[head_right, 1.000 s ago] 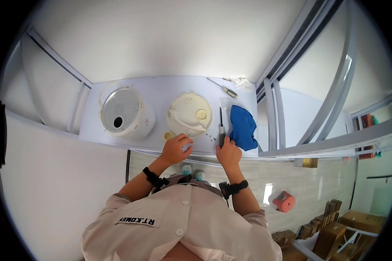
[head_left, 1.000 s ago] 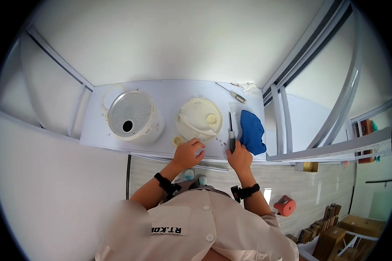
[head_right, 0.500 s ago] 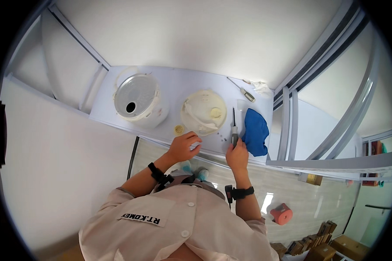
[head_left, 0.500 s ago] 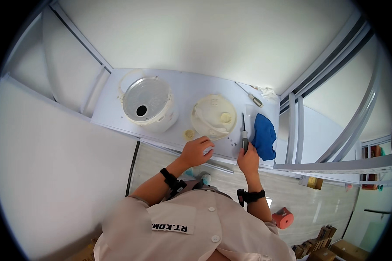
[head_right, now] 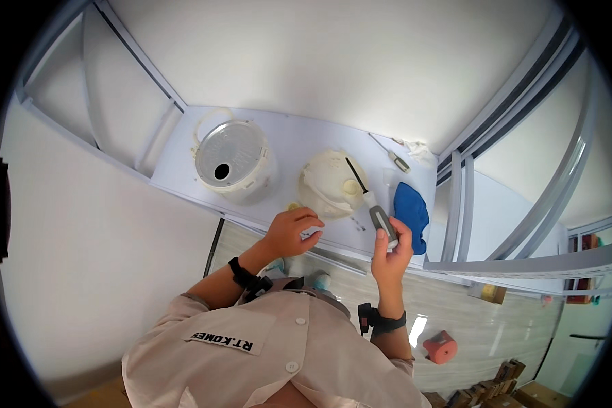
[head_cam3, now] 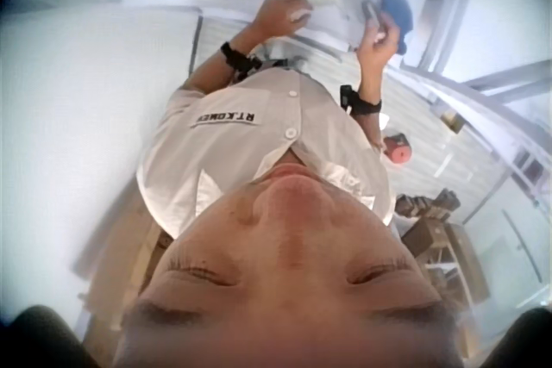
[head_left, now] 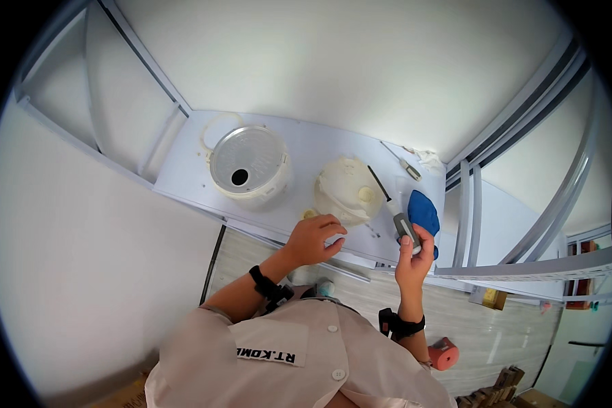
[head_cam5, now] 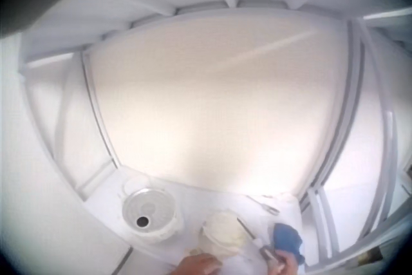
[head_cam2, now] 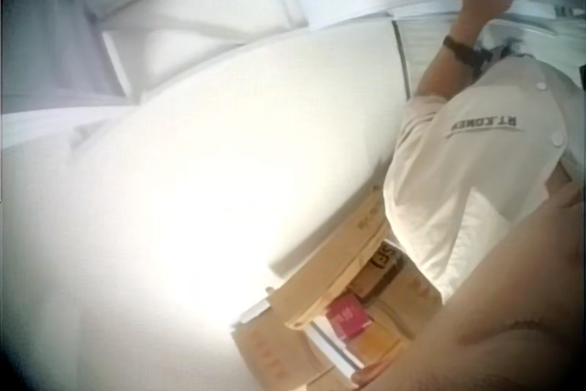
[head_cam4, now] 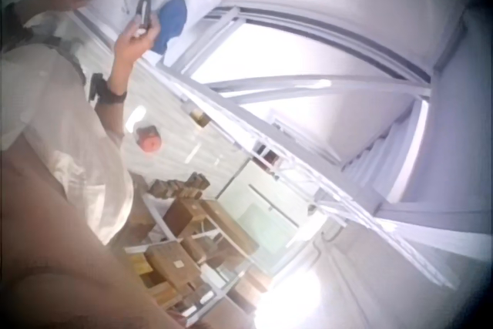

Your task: The person disassembles a white plastic appliance component on a workbench using a screwdriver. They remove screws, separate parts, and manipulate internal pieces, then reassemble the component.

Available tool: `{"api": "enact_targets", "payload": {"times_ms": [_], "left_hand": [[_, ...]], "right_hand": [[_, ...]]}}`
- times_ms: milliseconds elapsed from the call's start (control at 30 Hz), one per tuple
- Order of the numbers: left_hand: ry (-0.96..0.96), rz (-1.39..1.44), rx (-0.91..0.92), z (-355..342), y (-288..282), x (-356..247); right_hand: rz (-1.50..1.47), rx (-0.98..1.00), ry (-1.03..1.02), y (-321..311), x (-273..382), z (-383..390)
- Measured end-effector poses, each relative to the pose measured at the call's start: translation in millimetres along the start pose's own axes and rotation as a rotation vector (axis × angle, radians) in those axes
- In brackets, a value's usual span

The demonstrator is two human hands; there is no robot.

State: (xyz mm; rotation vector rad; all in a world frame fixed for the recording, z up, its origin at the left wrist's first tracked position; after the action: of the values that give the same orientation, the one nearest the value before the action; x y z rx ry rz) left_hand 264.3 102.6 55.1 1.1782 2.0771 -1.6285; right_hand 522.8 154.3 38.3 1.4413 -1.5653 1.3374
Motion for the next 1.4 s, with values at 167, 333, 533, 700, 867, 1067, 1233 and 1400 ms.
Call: {"api": "enact_targets", "payload": {"times_ms": [167, 333, 533, 700, 867, 1067, 1233, 1400], "left_hand": [[0.104, -0.075, -0.077, 13, -46, 5], [0.142, -0.144, -0.139, 23, -114, 21], [0.048, -0.314, -0.179, 38, -187, 64], [0.095, -0.248, -0.041, 48, -203, 100], [0.147, -0.169, 0.023, 46, -202, 110], [0.151, -0.091, 0.016, 44, -201, 120], [0.155, -0.070, -0.010, 43, -200, 123], [0.185, -0.079, -0.052, 42, -202, 124]], "right_hand": [[-0.152, -0.073, -0.113, 17, 34, 7], [-0.184, -0.164, -0.216, 48, 84, 7], [-0.060, -0.285, -0.413, 100, 151, 9], [0.029, -0.272, -0.535, 151, 188, 9], [0.124, -0.354, -0.589, 186, 204, 18], [0.252, -0.323, -0.580, 209, 219, 19], [0.295, -0.319, -0.511, 217, 225, 13], [0.383, -0.278, -0.446, 227, 230, 0]]}}
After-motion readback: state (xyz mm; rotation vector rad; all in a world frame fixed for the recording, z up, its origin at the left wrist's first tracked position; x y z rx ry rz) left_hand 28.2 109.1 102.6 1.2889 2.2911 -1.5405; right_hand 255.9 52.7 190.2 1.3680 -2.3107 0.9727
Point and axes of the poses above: each hand's wrist, its own z-axis away from the middle knuckle, its own y-axis out of the palm, x = y × z, the point moved 9 cm from there along -z, towards the middle knuckle, and after that the axes turned 11 degrees about x, right-handed, at the moved point
